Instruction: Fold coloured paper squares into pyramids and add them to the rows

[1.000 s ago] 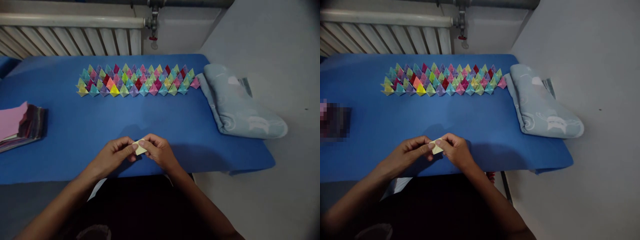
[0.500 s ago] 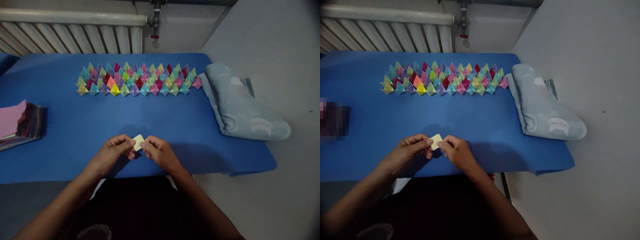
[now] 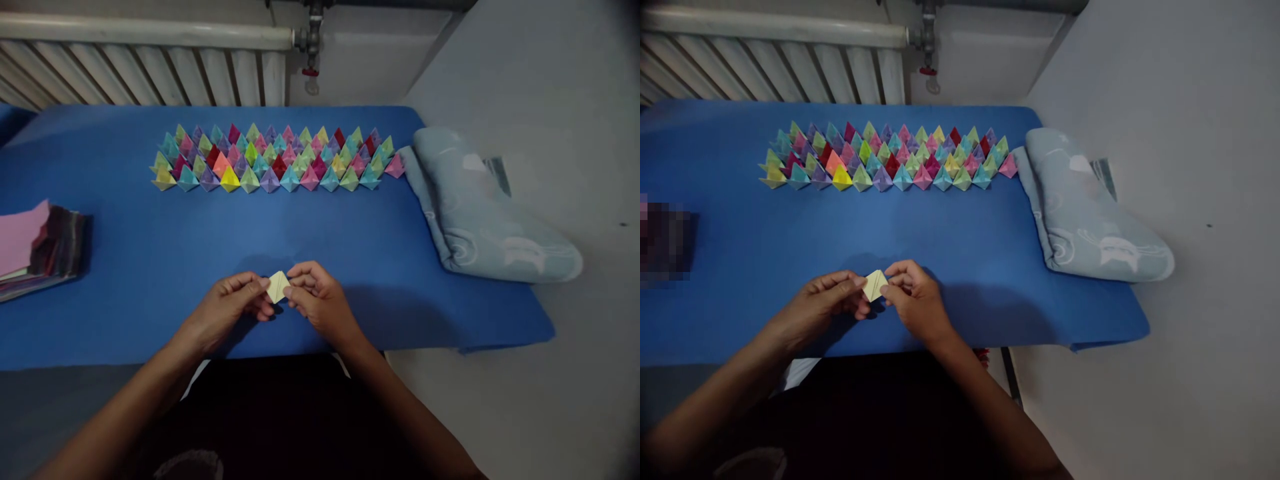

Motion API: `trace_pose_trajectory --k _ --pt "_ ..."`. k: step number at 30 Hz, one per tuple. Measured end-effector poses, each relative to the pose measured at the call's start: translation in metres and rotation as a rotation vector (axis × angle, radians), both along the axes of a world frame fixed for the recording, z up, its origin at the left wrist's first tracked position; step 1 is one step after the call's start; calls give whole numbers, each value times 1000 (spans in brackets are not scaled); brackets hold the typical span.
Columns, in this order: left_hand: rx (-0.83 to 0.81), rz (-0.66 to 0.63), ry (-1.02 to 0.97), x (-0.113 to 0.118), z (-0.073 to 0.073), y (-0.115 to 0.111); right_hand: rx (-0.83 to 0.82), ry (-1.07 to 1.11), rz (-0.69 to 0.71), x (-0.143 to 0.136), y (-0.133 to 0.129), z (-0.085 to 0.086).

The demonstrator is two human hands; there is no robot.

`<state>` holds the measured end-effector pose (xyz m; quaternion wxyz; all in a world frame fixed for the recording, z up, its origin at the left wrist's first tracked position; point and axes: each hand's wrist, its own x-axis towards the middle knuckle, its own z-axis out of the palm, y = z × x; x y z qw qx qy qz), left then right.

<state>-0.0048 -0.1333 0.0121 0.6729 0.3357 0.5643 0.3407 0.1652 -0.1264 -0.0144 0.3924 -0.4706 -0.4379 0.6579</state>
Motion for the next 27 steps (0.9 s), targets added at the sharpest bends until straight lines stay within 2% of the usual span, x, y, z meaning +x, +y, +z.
trace_pose_trajectory --k 9,13,15,17,20,22,24,27 --pt "44 -29 49 -4 -2 3 72 -54 7 -3 -2 -1" --pt "117 -95 178 -6 -1 3 126 -167 30 -5 -1 2" --pt "261 -97 355 -10 -2 0 191 -280 52 -6 -1 4" --pt "507 -109 564 -17 -6 -4 249 -401 97 -8 -1 6" --pt "934 -278 767 -26 -16 -9 320 -567 198 -10 1 9" --pt "1137 -385 875 -29 -25 -11 369 -680 267 -11 1 12" --pt "1258 -422 985 -30 -33 -12 413 -800 331 -10 0 16" --pt "1353 -449 1059 -28 -39 -13 481 -967 375 -7 -4 20"
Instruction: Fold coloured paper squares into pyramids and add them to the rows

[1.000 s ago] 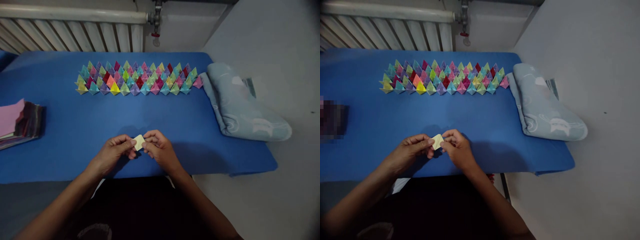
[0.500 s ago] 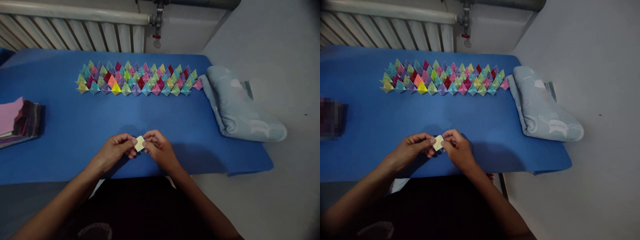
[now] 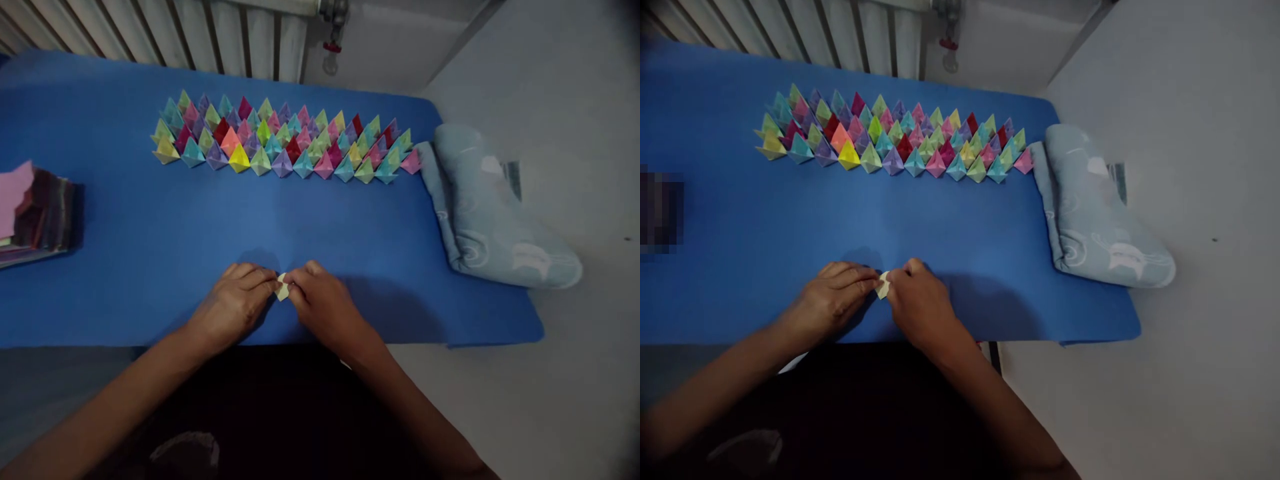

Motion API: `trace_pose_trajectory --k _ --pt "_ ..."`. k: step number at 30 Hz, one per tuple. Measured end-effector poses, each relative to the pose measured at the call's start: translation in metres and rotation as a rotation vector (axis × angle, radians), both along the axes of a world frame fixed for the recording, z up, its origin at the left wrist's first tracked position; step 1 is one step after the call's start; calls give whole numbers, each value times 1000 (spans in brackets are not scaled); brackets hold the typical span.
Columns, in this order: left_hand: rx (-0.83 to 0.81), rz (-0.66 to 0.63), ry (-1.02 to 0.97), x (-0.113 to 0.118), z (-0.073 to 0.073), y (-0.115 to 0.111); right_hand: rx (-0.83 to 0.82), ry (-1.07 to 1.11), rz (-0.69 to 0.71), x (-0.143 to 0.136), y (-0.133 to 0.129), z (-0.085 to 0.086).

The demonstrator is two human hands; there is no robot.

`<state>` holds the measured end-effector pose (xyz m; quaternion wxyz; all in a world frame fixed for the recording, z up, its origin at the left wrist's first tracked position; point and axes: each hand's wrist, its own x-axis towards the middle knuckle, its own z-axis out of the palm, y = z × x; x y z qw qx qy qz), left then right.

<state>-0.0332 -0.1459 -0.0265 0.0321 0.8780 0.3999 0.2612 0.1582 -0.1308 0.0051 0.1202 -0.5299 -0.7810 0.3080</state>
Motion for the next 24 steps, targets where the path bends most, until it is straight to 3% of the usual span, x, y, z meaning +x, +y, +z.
trace_pose_trajectory --k 6,15,24 --pt "7 -46 39 0 4 0 228 128 96 9 -12 -13" --pt "-79 -113 24 -9 7 3 316 134 183 17 -13 -23" --pt "-30 -104 28 -8 2 9 420 96 156 14 -14 -32"
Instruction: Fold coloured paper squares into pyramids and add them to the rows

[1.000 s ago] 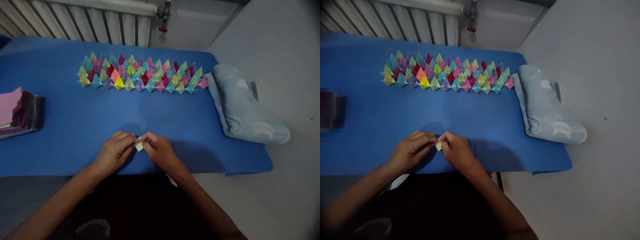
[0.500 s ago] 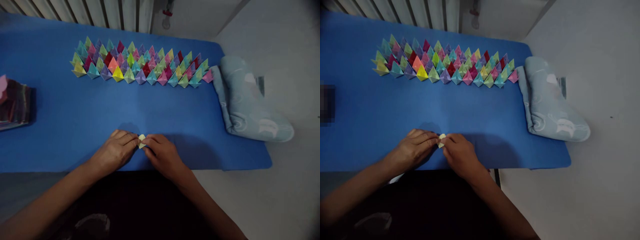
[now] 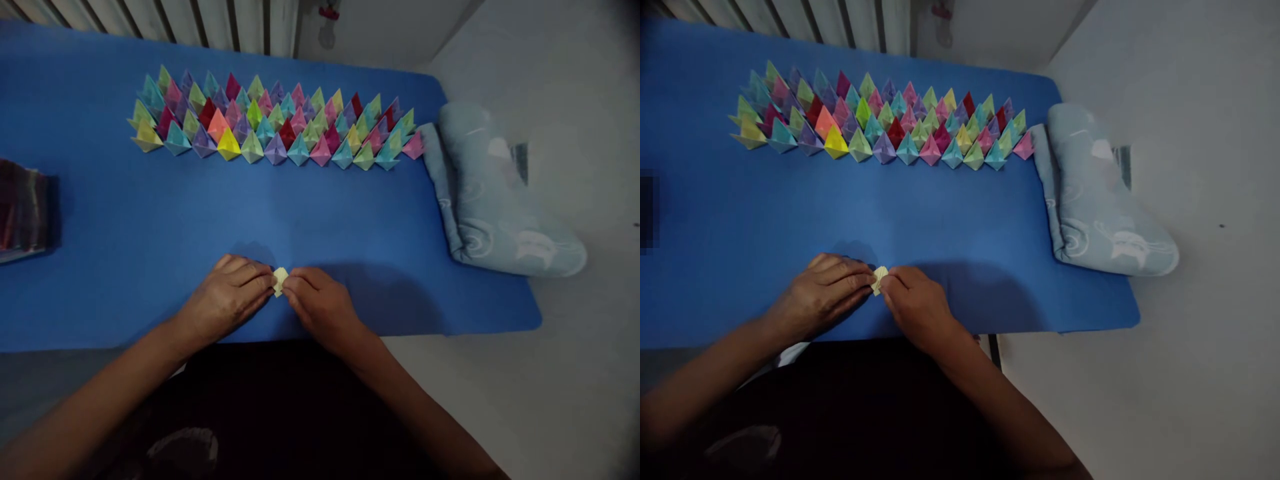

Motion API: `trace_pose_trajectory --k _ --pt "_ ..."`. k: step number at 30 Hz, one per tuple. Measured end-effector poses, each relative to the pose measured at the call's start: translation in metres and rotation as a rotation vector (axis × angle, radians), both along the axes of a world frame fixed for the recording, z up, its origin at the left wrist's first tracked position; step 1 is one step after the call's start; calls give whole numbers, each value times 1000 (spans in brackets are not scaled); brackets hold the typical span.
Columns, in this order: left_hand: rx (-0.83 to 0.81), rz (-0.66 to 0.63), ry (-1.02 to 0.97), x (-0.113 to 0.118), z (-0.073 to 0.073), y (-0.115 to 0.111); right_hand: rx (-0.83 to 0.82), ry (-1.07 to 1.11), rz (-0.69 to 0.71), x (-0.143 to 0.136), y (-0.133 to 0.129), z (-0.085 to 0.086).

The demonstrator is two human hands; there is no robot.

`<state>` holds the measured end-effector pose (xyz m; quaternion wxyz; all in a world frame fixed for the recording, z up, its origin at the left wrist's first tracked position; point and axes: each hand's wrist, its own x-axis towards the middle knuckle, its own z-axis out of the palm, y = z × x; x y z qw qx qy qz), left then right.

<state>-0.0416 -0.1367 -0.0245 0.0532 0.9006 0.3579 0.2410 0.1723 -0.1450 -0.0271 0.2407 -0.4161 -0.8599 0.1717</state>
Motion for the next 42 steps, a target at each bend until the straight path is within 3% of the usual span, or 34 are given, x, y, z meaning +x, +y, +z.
trace_pose_trajectory --k 10,17,33,42 --pt "105 31 50 5 2 -6 -35 3 -1 2 0 2" --pt "66 74 61 7 2 -9 -83 -20 -14 0 0 4" --pt "-252 294 -13 19 7 -4 -186 -58 -170 -11 5 10" --pt "-440 378 -3 25 17 6 -274 -116 -219 -13 9 19"
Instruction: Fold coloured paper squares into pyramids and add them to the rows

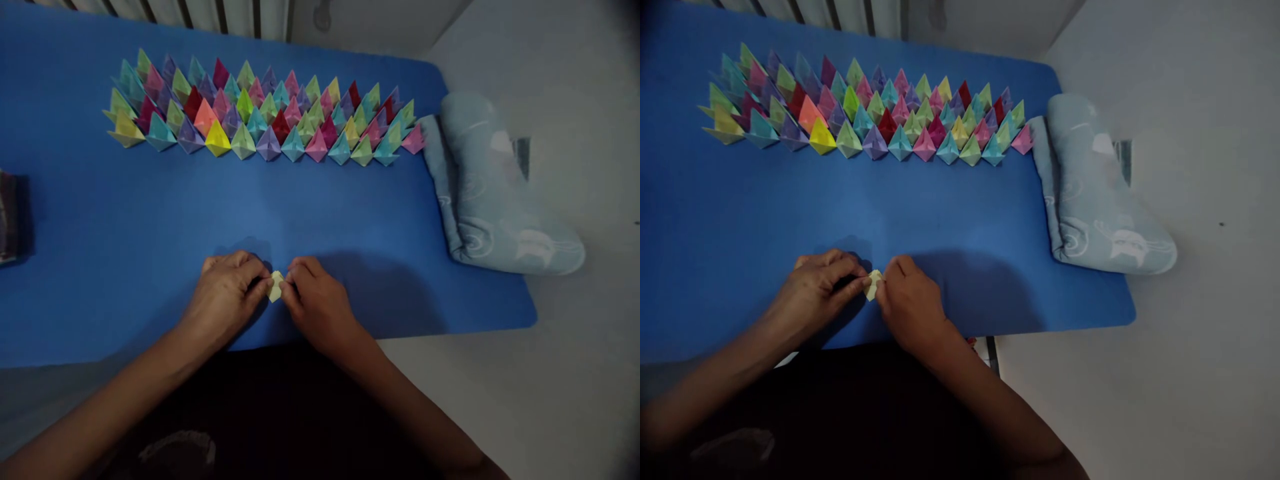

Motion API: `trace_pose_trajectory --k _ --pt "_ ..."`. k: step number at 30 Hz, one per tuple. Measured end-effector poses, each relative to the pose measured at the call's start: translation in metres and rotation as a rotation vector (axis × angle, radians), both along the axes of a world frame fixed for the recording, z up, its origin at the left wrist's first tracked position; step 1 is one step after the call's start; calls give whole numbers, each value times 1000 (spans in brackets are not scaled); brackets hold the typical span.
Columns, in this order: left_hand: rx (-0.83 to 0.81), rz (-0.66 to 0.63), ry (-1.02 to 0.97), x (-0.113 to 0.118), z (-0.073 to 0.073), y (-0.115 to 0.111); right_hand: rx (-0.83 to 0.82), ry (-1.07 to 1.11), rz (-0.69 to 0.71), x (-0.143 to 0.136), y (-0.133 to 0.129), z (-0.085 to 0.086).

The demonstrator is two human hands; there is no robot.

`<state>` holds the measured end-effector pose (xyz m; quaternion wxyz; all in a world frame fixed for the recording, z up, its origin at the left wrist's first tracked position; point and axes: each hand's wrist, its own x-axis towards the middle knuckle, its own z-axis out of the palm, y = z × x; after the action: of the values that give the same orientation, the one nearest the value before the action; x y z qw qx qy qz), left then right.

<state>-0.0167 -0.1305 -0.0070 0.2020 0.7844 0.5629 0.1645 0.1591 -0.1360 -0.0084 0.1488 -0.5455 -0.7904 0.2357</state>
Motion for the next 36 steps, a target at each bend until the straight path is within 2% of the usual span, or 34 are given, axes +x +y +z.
trace_pose_trajectory --k 6,10,17,22,26,29,33,36 --pt "-87 28 -39 -2 1 9 -63 -9 -5 1 4 4" --pt "-98 21 11 -1 2 14 -71 4 -3 2 4 6" --pt "-196 3 30 -5 8 20 2 -59 -18 4 9 8" --pt "-388 -114 96 -10 16 40 -93 -115 59 4 22 15" --pt "-542 -150 284 -6 24 60 -178 -150 116 3 33 22" --pt "-567 -182 361 -4 28 68 -203 -180 156 2 37 25" --pt "-596 -272 326 -6 29 75 -184 -194 174 2 36 25" --pt "-535 -293 349 -6 26 77 -156 -179 159 3 33 23"
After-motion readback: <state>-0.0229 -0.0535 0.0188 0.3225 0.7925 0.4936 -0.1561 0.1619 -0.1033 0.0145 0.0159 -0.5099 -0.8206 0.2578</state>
